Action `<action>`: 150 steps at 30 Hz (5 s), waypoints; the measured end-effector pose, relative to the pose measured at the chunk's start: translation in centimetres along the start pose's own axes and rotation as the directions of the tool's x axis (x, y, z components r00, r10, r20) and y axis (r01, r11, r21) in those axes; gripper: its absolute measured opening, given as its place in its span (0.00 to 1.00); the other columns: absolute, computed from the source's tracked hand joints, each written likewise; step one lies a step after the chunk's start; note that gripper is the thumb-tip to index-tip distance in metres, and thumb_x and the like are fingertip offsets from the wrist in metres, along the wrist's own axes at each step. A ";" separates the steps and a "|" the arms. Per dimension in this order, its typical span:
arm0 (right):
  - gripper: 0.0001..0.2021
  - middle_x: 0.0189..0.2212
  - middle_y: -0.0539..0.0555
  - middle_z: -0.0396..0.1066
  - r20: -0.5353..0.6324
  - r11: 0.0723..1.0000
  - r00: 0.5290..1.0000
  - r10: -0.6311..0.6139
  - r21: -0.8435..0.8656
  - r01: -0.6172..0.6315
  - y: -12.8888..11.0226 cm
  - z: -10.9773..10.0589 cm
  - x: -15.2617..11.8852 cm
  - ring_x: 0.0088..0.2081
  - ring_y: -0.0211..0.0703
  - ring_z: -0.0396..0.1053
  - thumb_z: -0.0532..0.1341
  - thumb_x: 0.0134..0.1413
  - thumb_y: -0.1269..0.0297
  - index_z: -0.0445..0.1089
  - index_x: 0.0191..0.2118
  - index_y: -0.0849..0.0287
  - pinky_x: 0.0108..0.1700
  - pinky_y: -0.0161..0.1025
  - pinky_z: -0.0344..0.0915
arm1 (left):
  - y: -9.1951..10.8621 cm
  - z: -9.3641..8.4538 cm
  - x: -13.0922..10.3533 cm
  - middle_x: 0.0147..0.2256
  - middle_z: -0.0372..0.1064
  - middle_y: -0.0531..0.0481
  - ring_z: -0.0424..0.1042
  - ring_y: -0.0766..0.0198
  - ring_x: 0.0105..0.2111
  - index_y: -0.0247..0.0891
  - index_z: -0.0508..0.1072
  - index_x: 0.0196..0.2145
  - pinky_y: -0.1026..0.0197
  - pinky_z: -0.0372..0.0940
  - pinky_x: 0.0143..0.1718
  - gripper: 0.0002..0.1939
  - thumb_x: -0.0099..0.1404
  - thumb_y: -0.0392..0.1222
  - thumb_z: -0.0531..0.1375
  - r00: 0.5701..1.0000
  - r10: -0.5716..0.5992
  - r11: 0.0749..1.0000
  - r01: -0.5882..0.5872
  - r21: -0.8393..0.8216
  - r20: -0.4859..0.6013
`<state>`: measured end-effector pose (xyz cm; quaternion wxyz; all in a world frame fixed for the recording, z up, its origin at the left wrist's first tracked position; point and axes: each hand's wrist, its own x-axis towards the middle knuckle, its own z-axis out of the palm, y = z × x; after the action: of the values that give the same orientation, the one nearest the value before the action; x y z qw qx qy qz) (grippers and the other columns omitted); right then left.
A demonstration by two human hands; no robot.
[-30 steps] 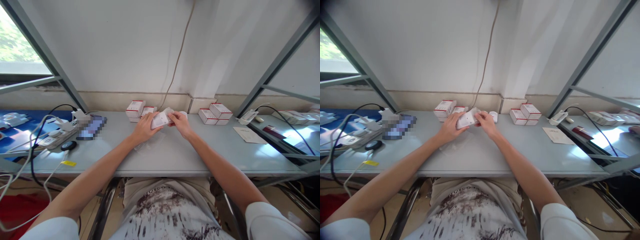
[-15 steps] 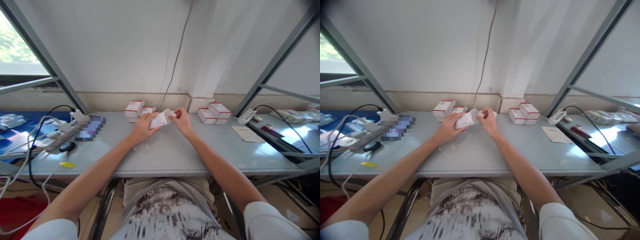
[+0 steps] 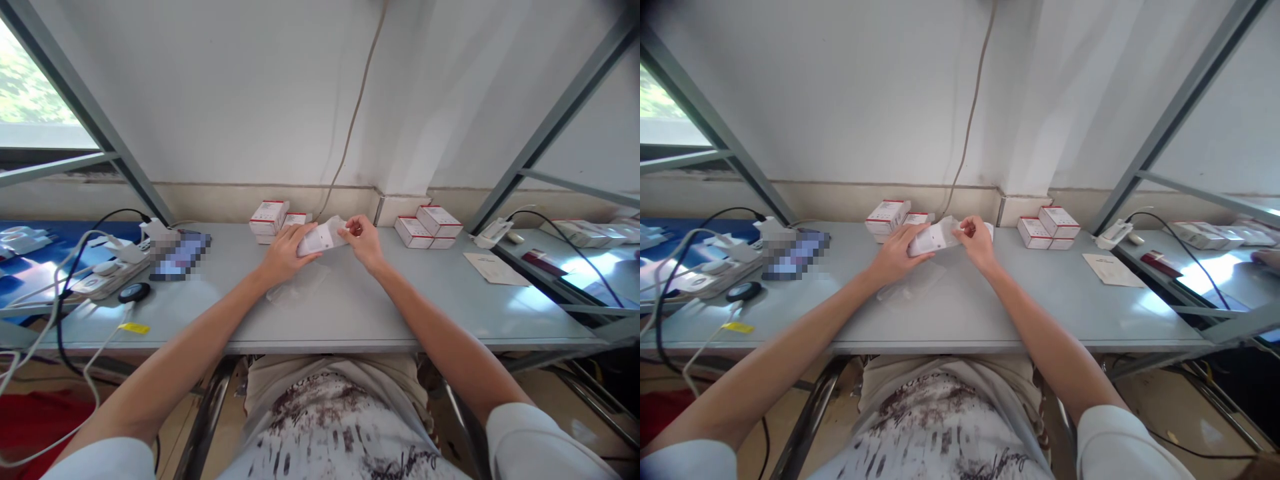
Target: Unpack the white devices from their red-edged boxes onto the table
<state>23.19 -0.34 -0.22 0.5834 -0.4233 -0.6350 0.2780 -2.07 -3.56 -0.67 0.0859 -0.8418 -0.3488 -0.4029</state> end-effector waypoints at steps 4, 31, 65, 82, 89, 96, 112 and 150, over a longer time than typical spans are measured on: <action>0.20 0.33 0.47 0.66 -0.053 1.000 0.999 0.005 -0.018 -0.006 0.3 -0.1 0.1 0.35 0.42 0.64 0.72 0.51 0.47 0.67 0.40 0.51 0.41 0.43 0.66 | 0.3 -0.2 0.2 0.64 0.74 0.38 0.73 0.44 0.63 0.47 0.67 0.72 0.37 0.66 0.68 0.35 0.76 0.62 0.64 0.999 0.042 0.999 -0.042 -0.013 0.005; 0.31 0.40 0.50 0.66 0.038 0.998 0.998 -0.057 -0.005 0.058 -1.3 0.1 -0.5 0.36 0.41 0.61 0.76 0.44 0.35 0.66 0.42 0.51 0.41 0.42 0.66 | -0.6 0.2 0.0 0.64 0.73 0.38 0.73 0.43 0.61 0.48 0.65 0.74 0.41 0.66 0.65 0.36 0.77 0.64 0.62 0.999 0.037 0.998 -0.038 0.040 0.016; 0.34 0.29 0.52 0.69 0.183 0.997 0.983 -0.008 0.081 -0.006 -2.1 0.1 -1.0 0.32 0.43 0.64 0.59 0.60 0.22 0.77 0.34 0.53 0.37 0.43 0.64 | -1.2 0.5 -0.2 0.65 0.72 0.37 0.71 0.41 0.64 0.47 0.65 0.74 0.39 0.65 0.67 0.37 0.75 0.64 0.64 0.999 0.017 0.999 -0.019 0.044 0.033; 0.22 0.32 0.51 0.72 0.208 0.999 0.977 -0.036 0.031 0.030 -1.4 0.0 -0.7 0.34 0.41 0.64 0.66 0.63 0.38 0.76 0.35 0.54 0.39 0.41 0.63 | -1.5 0.6 -0.2 0.65 0.72 0.37 0.72 0.42 0.64 0.46 0.66 0.73 0.40 0.65 0.67 0.37 0.75 0.66 0.63 0.999 -0.019 0.998 0.017 0.058 0.032; 0.23 0.42 0.55 0.78 0.265 0.999 0.964 -0.006 0.048 -0.007 -1.6 0.1 -0.7 0.38 0.43 0.69 0.70 0.58 0.39 0.79 0.46 0.55 0.40 0.42 0.67 | -1.3 0.5 -0.2 0.64 0.73 0.38 0.72 0.42 0.63 0.47 0.65 0.74 0.41 0.66 0.65 0.38 0.75 0.65 0.65 1.000 -0.002 0.999 0.000 0.046 0.031; 0.20 0.32 0.51 0.71 0.270 0.999 0.963 0.002 0.032 -0.011 -1.3 0.1 -0.7 0.34 0.41 0.65 0.69 0.57 0.42 0.73 0.37 0.55 0.37 0.41 0.65 | -1.2 0.4 -0.2 0.64 0.73 0.38 0.72 0.42 0.63 0.47 0.66 0.74 0.41 0.65 0.66 0.37 0.75 0.66 0.63 0.999 -0.011 0.999 0.009 0.053 0.034; 0.18 0.35 0.53 0.74 0.277 1.000 0.961 -0.007 0.027 0.000 -2.1 -0.2 -0.9 0.34 0.41 0.64 0.68 0.60 0.44 0.80 0.33 0.54 0.38 0.41 0.66 | -0.5 0.1 0.1 0.57 0.76 0.37 0.75 0.42 0.58 0.43 0.70 0.70 0.44 0.67 0.62 0.34 0.76 0.64 0.64 0.980 -0.186 0.965 0.197 0.172 -0.078; 0.23 0.44 0.53 0.83 0.233 0.992 0.972 -0.014 0.122 -0.015 -1.1 0.1 -0.8 0.33 0.41 0.70 0.70 0.56 0.49 0.85 0.56 0.47 0.35 0.41 0.68 | -0.1 -0.5 0.2 0.58 0.76 0.38 0.75 0.43 0.59 0.47 0.70 0.69 0.42 0.67 0.65 0.33 0.74 0.65 0.64 0.988 -0.095 0.992 0.104 0.075 -0.120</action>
<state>22.87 -1.58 0.29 0.5296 -0.3510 -0.6806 0.3649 -2.32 -3.56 -0.19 0.1197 -0.7944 -0.4009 -0.4404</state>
